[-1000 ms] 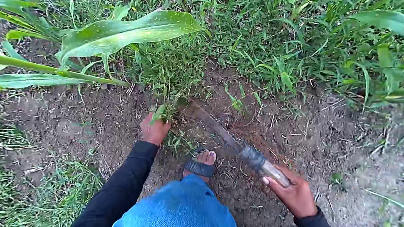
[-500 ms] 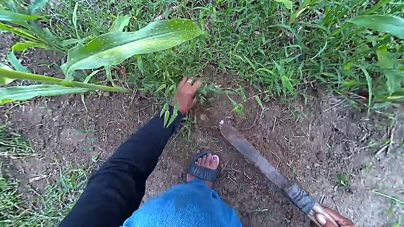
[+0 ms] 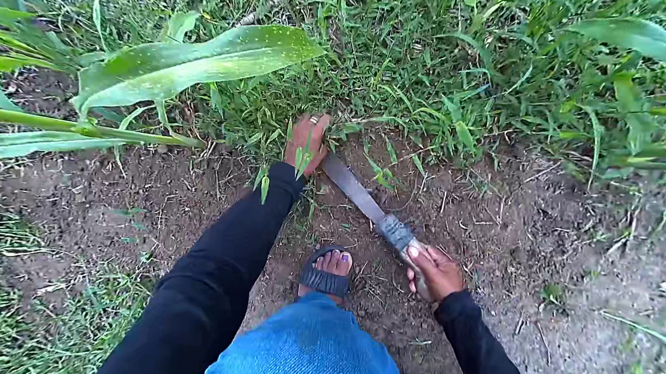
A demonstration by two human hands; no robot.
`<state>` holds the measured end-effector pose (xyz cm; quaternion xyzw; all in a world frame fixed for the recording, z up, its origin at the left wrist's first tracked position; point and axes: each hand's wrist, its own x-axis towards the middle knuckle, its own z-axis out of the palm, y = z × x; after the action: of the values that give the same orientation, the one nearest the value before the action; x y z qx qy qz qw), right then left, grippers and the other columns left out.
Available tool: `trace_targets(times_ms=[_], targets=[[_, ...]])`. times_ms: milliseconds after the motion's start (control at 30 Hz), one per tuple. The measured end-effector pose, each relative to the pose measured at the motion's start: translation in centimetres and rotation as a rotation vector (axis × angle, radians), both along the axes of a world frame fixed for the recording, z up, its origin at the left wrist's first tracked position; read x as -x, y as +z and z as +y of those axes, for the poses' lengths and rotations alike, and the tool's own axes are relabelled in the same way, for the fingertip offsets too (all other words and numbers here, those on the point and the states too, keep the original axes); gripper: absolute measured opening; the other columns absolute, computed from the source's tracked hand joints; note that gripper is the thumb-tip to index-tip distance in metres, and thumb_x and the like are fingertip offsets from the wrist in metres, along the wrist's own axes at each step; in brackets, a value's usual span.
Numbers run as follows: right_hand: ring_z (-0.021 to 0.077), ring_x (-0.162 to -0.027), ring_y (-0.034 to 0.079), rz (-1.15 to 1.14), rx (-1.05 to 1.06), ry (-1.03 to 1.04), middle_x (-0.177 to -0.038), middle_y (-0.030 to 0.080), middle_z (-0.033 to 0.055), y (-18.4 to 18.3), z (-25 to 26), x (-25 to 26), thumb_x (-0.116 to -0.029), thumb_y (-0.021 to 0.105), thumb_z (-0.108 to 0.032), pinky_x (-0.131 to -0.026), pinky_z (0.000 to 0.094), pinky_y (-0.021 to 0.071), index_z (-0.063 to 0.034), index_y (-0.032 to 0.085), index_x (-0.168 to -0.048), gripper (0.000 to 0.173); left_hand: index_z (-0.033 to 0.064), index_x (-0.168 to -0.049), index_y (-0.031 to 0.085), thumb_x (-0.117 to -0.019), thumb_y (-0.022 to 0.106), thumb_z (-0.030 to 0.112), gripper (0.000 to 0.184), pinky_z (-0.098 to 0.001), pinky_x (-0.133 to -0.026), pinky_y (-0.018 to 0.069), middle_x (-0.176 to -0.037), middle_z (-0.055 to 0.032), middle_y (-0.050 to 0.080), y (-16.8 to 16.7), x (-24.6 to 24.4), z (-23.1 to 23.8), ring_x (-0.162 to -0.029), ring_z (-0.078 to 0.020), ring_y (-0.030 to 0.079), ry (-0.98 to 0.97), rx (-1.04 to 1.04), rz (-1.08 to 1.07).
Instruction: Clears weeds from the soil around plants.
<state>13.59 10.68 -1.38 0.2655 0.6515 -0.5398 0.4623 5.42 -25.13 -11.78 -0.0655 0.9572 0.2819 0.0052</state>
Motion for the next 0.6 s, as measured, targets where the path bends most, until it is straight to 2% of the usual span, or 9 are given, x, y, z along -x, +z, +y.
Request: trace_targets(times_ms=[67, 167, 233, 300, 400, 467, 500, 533, 600], targets=[[0.0154, -0.050, 0.062, 0.030, 0.113, -0.041, -0.074, 0.069, 0.0089, 0.4, 0.3, -0.8, -0.1003, 0.059, -0.014, -0.045, 0.0296, 0.0544, 0.0025, 0.047, -0.146, 0.050, -0.0097, -0.132, 0.061, -0.0930, 0.062, 0.003, 0.041, -0.0618, -0.102, 0.0496, -0.120, -0.0320, 0.068, 0.1, 0.6, -0.4, -0.116, -0.0473, 0.066, 0.081, -0.135, -0.005], [0.0141, -0.047, 0.062, 0.139, 0.115, -0.115, -0.071, 0.069, 0.0052, 2.4, 2.6, -2.0, -0.0893, 0.067, -0.015, -0.043, 0.0306, 0.0559, 0.0039, 0.056, -0.138, 0.054, -0.0079, -0.146, 0.047, -0.1093, 0.052, 0.027, 0.051, -0.0477, -0.110, 0.0481, -0.136, -0.0292, 0.060, 4.1, 1.4, -0.4, -0.125, -0.0337, 0.063, 0.400, -0.451, -0.209], [0.0129, -0.046, 0.061, 0.172, 0.057, -0.127, -0.070, 0.070, 0.0029, 4.1, 7.5, -3.1, -0.0826, 0.072, -0.020, -0.041, 0.0297, 0.0549, 0.0015, 0.062, -0.132, 0.055, -0.0067, -0.144, 0.049, -0.1089, 0.053, 0.032, 0.052, -0.0469, -0.100, 0.0547, -0.129, -0.0266, 0.064, 4.8, 2.0, -0.3, -0.111, -0.0298, 0.068, 0.584, -0.573, -0.199], [0.0112, -0.045, 0.062, 0.171, 0.043, -0.141, -0.068, 0.071, 0.0000, 5.7, 13.9, -4.6, -0.0786, 0.079, -0.028, -0.041, 0.0286, 0.0544, -0.0067, 0.068, -0.126, 0.053, -0.0066, -0.141, 0.051, -0.1087, 0.053, 0.032, 0.050, -0.0414, -0.093, 0.0580, -0.126, -0.0230, 0.064, 4.0, 2.0, -0.5, -0.105, -0.0234, 0.068, 0.645, -0.647, -0.132], [0.0106, -0.048, 0.062, 0.128, 0.108, -0.145, -0.070, 0.072, -0.0013, 6.8, 19.7, -5.8, -0.0777, 0.086, -0.042, -0.045, 0.0289, 0.0550, -0.0214, 0.074, -0.121, 0.050, -0.0075, -0.137, 0.053, -0.1085, 0.052, 0.025, 0.044, -0.0361, -0.097, 0.0566, -0.124, -0.0194, 0.065, 3.7, 1.7, -0.6, -0.110, -0.0169, 0.066, 0.661, -0.728, -0.058], [0.0122, -0.046, 0.061, 0.115, 0.073, -0.144, -0.067, 0.069, 0.0009, 4.6, 17.3, -4.6, -0.0754, 0.086, -0.043, -0.042, 0.0300, 0.0537, -0.0140, 0.072, -0.122, 0.057, -0.0067, -0.135, 0.053, -0.1087, 0.052, 0.023, 0.039, -0.0332, -0.093, 0.0580, -0.120, -0.0156, 0.065, 3.6, 1.8, -0.4, -0.106, -0.0132, 0.066, 0.688, -0.772, -0.035], [0.0123, -0.046, 0.060, 0.107, 0.023, -0.082, -0.067, 0.067, 0.0008, 3.1, 13.5, -2.6, -0.0776, 0.079, -0.039, -0.043, 0.0301, 0.0537, -0.0081, 0.066, -0.126, 0.059, -0.0066, -0.135, 0.053, -0.1087, 0.053, 0.023, 0.039, -0.0326, -0.092, 0.0582, -0.120, -0.0155, 0.064, 3.7, 1.9, -0.4, -0.105, -0.0131, 0.066, 0.725, -0.781, -0.022], [0.0128, -0.048, 0.059, 0.093, -0.019, -0.018, -0.069, 0.066, 0.0018, 2.0, 8.4, -0.1, -0.0824, 0.072, -0.032, -0.045, 0.0307, 0.0540, -0.0025, 0.060, -0.133, 0.059, -0.0069, -0.138, 0.051, -0.1084, 0.054, 0.024, 0.043, -0.0337, -0.094, 0.0578, -0.124, -0.0180, 0.064, 3.7, 2.0, -0.4, -0.108, -0.0155, 0.066, 0.786, -0.789, -0.013], [0.0142, -0.047, 0.059, 0.099, -0.041, 0.034, -0.072, 0.067, 0.0061, 0.5, 0.1, 3.8, -0.0939, 0.070, -0.018, -0.045, 0.0317, 0.0542, 0.0027, 0.059, -0.136, 0.048, -0.0057, -0.148, 0.041, -0.1082, 0.055, 0.027, 0.053, -0.0387, -0.103, 0.0544, -0.138, -0.0229, 0.058, 3.7, 1.4, 0.1, -0.122, -0.0225, 0.063, 0.905, -0.824, 0.009]])
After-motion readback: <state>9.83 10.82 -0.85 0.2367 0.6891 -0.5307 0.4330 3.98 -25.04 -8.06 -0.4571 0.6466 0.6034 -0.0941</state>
